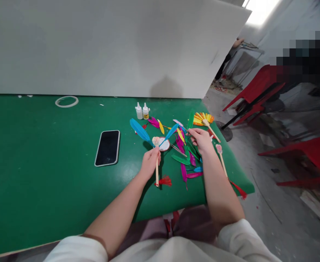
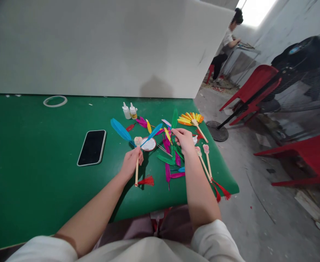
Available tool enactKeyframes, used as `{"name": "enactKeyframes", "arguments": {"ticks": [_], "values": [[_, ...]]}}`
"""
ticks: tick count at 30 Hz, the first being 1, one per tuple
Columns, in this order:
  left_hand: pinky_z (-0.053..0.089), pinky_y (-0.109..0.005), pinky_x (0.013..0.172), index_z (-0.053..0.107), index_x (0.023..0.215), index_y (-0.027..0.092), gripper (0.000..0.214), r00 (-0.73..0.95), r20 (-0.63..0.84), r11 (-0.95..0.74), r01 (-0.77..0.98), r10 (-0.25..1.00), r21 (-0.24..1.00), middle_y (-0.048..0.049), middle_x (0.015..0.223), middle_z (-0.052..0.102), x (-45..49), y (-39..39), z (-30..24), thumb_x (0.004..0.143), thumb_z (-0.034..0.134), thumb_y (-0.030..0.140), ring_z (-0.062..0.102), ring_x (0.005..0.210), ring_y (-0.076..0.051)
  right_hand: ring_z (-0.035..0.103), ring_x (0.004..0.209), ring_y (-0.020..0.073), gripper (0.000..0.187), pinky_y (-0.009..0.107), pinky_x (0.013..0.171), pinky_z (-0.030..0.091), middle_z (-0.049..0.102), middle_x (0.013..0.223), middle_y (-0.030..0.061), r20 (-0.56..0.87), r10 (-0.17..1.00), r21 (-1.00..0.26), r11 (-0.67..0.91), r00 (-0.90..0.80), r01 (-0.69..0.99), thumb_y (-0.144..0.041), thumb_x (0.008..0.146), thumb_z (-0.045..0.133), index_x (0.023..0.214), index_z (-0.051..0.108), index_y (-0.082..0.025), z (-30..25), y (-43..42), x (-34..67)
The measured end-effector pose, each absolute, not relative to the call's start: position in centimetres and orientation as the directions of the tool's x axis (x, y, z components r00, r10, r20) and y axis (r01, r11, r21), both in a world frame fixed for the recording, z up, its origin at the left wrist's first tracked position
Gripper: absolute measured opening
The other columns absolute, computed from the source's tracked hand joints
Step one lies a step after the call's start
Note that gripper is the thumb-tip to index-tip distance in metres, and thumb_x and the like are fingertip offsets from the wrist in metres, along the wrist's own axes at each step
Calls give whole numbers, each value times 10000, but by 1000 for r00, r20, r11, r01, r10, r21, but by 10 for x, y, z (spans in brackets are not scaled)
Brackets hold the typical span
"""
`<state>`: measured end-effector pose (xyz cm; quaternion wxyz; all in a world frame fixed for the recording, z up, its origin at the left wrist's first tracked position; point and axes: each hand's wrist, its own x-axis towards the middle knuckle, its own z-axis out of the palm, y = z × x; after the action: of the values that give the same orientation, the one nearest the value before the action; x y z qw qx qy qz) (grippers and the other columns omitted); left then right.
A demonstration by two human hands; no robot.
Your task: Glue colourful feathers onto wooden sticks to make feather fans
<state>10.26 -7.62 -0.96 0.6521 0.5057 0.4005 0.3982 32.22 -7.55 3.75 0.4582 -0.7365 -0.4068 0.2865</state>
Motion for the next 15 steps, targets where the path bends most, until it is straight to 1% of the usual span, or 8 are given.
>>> {"name": "enactKeyframes", "arguments": {"ticks": [3, 5, 6, 7, 9, 12, 15], "values": [[315, -209, 436, 377, 517, 185, 492, 469, -125, 169, -52, 874, 984, 50, 420, 376, 103, -79, -8, 825, 410, 567, 383, 394, -78, 454, 444, 65, 347, 187, 365, 302, 600, 644, -6, -38, 884, -968, -148, 465, 203, -484, 645, 631, 788, 606, -170, 58, -85, 306], [329, -215, 454, 398, 508, 180, 496, 546, -129, 158, -8, 828, 987, 42, 412, 400, 103, -81, -7, 819, 423, 565, 400, 402, -85, 487, 465, 74, 309, 183, 384, 325, 596, 609, -17, -19, 898, -995, -60, 439, 79, -423, 606, 692, 751, 585, -172, 70, -90, 293], [332, -217, 459, 408, 503, 177, 499, 578, -130, 151, 11, 806, 988, 39, 408, 410, 103, -82, -7, 816, 429, 565, 404, 405, -88, 517, 495, 82, 294, 186, 413, 354, 599, 605, -18, -7, 911, -997, -38, 412, 66, -401, 599, 706, 737, 584, -173, 75, -91, 287], [332, -219, 461, 414, 500, 176, 502, 604, -131, 143, 29, 786, 989, 36, 406, 418, 103, -83, -7, 815, 429, 566, 405, 407, -90, 534, 521, 85, 274, 190, 453, 383, 605, 610, -19, 9, 928, -997, -20, 372, 74, -380, 596, 717, 719, 588, -172, 78, -92, 281], [328, -219, 465, 424, 499, 174, 506, 640, -131, 123, 57, 757, 991, 35, 408, 429, 102, -84, -6, 816, 424, 568, 406, 413, -92, 546, 557, 86, 218, 203, 520, 414, 611, 619, -20, 29, 961, -989, -12, 274, 148, -357, 625, 701, 684, 608, -169, 81, -93, 272], [330, -219, 486, 440, 499, 170, 507, 666, -123, 86, 89, 736, 992, 31, 414, 451, 101, -85, -5, 823, 417, 559, 414, 428, -93, 524, 538, 86, 177, 211, 517, 404, 607, 599, -20, 8, 983, -965, -41, 185, 260, -344, 674, 657, 658, 635, -169, 77, -91, 263], [329, -221, 483, 453, 502, 171, 504, 689, -119, 56, 113, 715, 992, 29, 413, 459, 101, -86, -3, 827, 408, 554, 419, 429, -98, 526, 519, 92, 172, 218, 513, 412, 609, 580, -18, -29, 989, -965, -65, 145, 256, -341, 688, 643, 653, 635, -172, 71, -89, 261]]}}
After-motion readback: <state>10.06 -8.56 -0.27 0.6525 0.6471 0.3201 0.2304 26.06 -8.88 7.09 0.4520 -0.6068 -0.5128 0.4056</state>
